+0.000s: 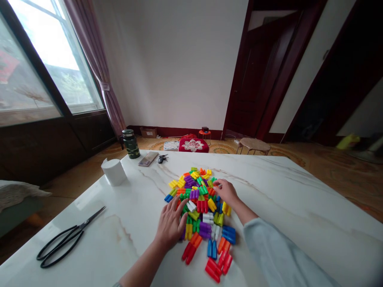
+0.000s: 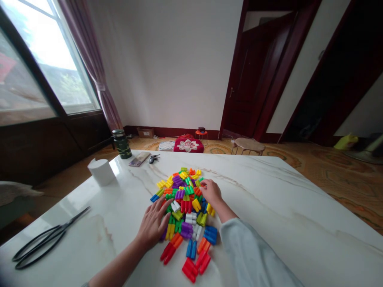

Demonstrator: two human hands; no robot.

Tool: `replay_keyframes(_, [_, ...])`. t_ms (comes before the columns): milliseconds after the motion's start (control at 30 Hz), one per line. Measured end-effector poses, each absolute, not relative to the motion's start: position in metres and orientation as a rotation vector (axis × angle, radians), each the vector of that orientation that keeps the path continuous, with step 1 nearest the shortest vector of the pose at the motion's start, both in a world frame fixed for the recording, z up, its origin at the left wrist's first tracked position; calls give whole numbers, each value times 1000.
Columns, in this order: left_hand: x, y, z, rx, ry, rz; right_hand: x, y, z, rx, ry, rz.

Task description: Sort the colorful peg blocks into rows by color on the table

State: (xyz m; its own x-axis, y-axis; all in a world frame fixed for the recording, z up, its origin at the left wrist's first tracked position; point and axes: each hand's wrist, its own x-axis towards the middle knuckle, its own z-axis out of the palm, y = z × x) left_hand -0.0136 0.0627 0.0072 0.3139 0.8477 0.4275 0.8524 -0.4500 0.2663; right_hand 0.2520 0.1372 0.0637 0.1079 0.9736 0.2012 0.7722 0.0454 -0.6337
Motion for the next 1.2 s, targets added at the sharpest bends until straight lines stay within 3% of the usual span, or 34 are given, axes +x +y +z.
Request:
replay_keyframes(300, [-14,64,5,-2550,-1645,-800,200,146,52,-1780,-1755,466])
replay_keyframes(500, [-14,66,4,-2554,-1638,-846,226,141,47,-1463,-1498,546])
replay_keyframes(700, [-15,67,2,-2549,-1623,-858,297,142,19,-1820,-1173,226])
replay_keyframes(967, [-15,67,4,-2569,-1622,-849,303,139,6,-1848,-1253,190])
replay_keyframes(1200, [-18,65,3,-2603,-1571,-1045,257,106,51,-1458,-1362,614])
